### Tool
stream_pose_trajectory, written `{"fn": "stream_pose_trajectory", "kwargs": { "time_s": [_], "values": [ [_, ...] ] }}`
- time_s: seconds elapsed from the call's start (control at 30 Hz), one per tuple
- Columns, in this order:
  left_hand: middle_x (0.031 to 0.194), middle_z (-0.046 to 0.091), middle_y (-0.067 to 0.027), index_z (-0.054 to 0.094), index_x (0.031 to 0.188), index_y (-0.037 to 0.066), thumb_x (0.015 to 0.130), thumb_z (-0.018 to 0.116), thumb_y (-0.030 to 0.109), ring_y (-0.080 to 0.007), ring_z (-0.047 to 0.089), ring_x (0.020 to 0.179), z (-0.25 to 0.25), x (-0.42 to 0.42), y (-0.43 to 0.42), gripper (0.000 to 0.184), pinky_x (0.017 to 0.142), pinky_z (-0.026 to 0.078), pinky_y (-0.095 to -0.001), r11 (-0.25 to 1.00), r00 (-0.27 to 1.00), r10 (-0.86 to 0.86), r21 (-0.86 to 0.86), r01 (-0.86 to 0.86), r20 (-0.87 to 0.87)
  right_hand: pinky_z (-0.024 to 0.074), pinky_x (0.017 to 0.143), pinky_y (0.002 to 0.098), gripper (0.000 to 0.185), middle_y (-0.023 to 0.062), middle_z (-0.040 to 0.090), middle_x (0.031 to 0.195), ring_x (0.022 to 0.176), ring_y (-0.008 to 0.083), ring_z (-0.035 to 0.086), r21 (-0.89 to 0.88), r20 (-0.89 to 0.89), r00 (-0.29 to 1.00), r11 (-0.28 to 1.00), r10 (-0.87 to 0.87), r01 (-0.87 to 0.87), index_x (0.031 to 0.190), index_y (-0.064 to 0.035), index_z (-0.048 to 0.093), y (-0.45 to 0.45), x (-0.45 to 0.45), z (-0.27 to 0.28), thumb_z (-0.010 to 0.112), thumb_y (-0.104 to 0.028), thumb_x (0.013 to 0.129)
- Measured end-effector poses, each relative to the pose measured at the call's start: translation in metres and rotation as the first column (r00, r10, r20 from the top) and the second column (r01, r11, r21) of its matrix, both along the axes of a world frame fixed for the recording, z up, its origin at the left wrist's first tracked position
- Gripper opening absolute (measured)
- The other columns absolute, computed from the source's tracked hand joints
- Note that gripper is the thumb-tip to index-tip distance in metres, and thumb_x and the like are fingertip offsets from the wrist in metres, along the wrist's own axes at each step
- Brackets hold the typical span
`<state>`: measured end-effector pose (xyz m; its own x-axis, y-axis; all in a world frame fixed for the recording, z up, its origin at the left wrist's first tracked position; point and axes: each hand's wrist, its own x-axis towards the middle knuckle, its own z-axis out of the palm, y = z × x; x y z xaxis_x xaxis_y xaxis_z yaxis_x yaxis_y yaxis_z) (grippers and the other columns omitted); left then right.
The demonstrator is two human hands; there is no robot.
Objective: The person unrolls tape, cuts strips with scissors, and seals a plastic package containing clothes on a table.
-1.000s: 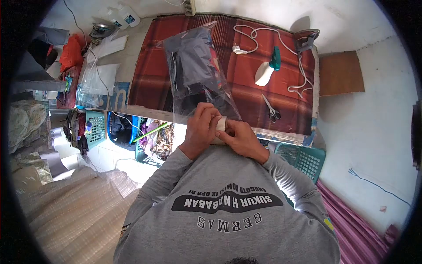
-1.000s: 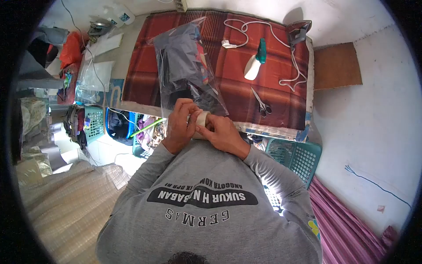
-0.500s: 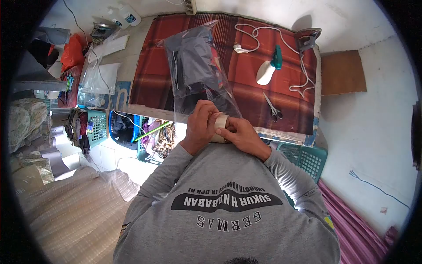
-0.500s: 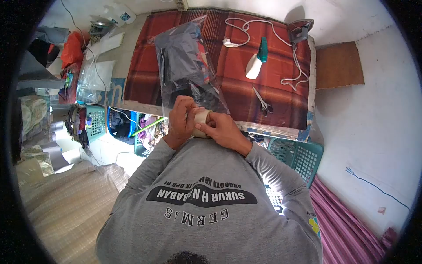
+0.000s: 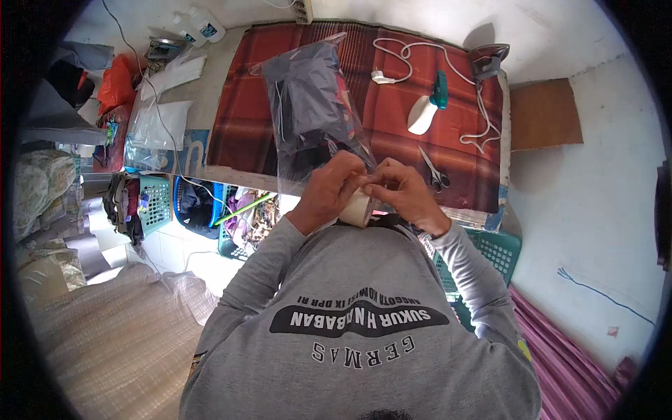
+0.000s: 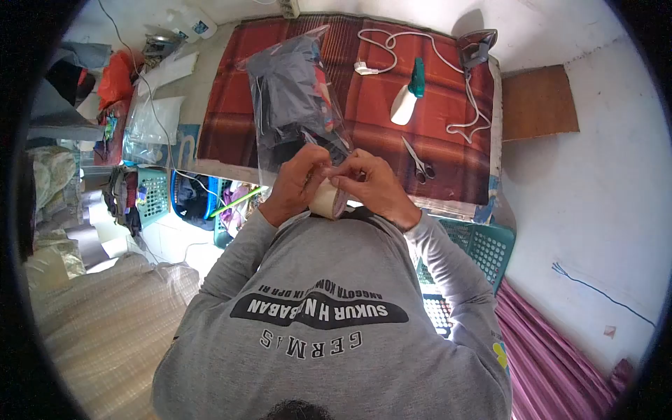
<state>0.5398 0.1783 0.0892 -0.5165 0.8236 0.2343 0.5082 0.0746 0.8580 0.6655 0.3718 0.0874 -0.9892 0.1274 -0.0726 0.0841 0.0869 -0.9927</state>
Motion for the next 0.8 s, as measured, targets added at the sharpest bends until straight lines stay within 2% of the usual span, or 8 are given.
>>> {"fn": "stream_pose_trajectory", "kwargs": {
  "time_s": [0.07,0.23,0.3,0.47,0.53,0.63,0.73,0.8],
  "values": [
    [0.114,0.065,-0.0142,0.054,0.136,0.005,0.095,0.079,0.011,-0.0353,0.072,0.101,0.003,0.004,0.0,0.049,0.088,0.058,-0.0442,0.998,0.995,-0.06,-0.012,0.061,0.081,0.0504,0.074,0.0285,0.019,0.0023,0.06,0.095,0.082,0.0113,0.061,-0.044,0.043,0.999,0.999,0.017,-0.015,0.101,0.0013,0.074,0.008,0.001,-0.004,0.08,-0.017,0.098],
    [0.131,0.059,-0.0205,0.006,0.171,0.002,0.081,0.086,0.011,-0.0356,0.063,0.126,0.003,0.028,-0.001,0.121,0.11,0.05,-0.0434,0.99,0.955,-0.068,-0.099,0.1,0.289,0.0522,0.078,0.026,0.021,-0.0003,0.064,0.1,0.09,0.008,0.063,-0.296,0.117,0.99,0.954,0.081,-0.043,0.107,-0.0002,0.071,0.012,0.015,-0.004,0.077,-0.02,0.103],
    [0.134,0.059,-0.0206,0.011,0.17,0.002,0.081,0.083,0.008,-0.0358,0.063,0.127,-0.006,0.03,-0.003,0.114,0.11,0.049,-0.043,0.99,0.941,-0.075,-0.085,0.109,0.331,0.0535,0.081,0.0253,0.018,-0.0013,0.065,0.102,0.093,0.0071,0.065,-0.429,0.074,0.996,0.903,0.057,-0.02,0.111,-0.0028,0.069,0.009,0.02,-0.01,0.075,-0.018,0.105],
    [0.136,0.058,-0.0203,0.023,0.167,0.002,0.082,0.079,0.006,-0.0355,0.062,0.128,-0.022,0.03,-0.003,0.101,0.112,0.048,-0.0423,0.992,0.928,-0.042,-0.096,0.083,0.369,0.053,0.084,0.0253,0.013,-0.0006,0.064,0.103,0.098,0.0059,0.064,-0.397,0.106,0.994,0.918,0.04,0.006,0.111,-0.0031,0.068,0.007,0.028,-0.016,0.073,-0.014,0.105],
    [0.141,0.056,-0.0148,0.029,0.166,0.006,0.091,0.078,0.005,-0.027,0.057,0.133,-0.017,0.031,-0.003,0.091,0.112,0.047,-0.0378,0.987,0.915,-0.063,-0.108,0.115,0.399,0.0527,0.085,0.0254,0.012,-0.0009,0.064,0.103,0.1,0.0058,0.063,-0.37,0.108,0.994,0.929,0.026,0.016,0.11,-0.0026,0.068,0.004,0.03,-0.024,0.073,-0.013,0.105],
    [0.141,0.056,-0.0137,0.034,0.164,0.006,0.091,0.079,0.006,-0.0258,0.057,0.133,-0.027,0.031,0.0,0.086,0.112,0.048,-0.0375,0.991,0.883,-0.084,-0.057,0.124,0.462,0.0521,0.086,0.0255,0.011,-0.0005,0.065,0.109,0.104,0.006,0.062,-0.314,0.021,0.999,0.949,-0.036,0.04,0.108,-0.002,0.07,0.003,0.037,-0.034,0.073,-0.012,0.104],
    [0.14,0.056,-0.0126,0.041,0.157,0.005,0.088,0.08,0.005,-0.0241,0.058,0.132,-0.026,0.037,0.006,0.08,0.113,0.047,-0.0372,0.992,0.829,-0.054,-0.064,0.108,0.556,0.0525,0.087,0.026,0.009,0.001,0.065,0.117,0.107,0.0076,0.063,-0.215,-0.004,0.998,0.975,-0.058,0.056,0.106,-0.0009,0.071,0.001,0.045,-0.035,0.075,-0.009,0.102],
    [0.137,0.057,-0.0137,0.045,0.151,0.004,0.086,0.079,0.006,-0.0266,0.059,0.13,-0.035,0.035,0.002,0.073,0.111,0.048,-0.038,0.993,0.862,-0.013,-0.095,0.071,0.507,0.0541,0.09,0.0279,0.01,0.0057,0.065,0.128,0.108,0.0133,0.067,0.113,-0.252,0.966,0.993,0.06,-0.032,0.107,-0.0006,0.073,-0.001,0.046,-0.032,0.077,-0.004,0.099]
  ]
}}
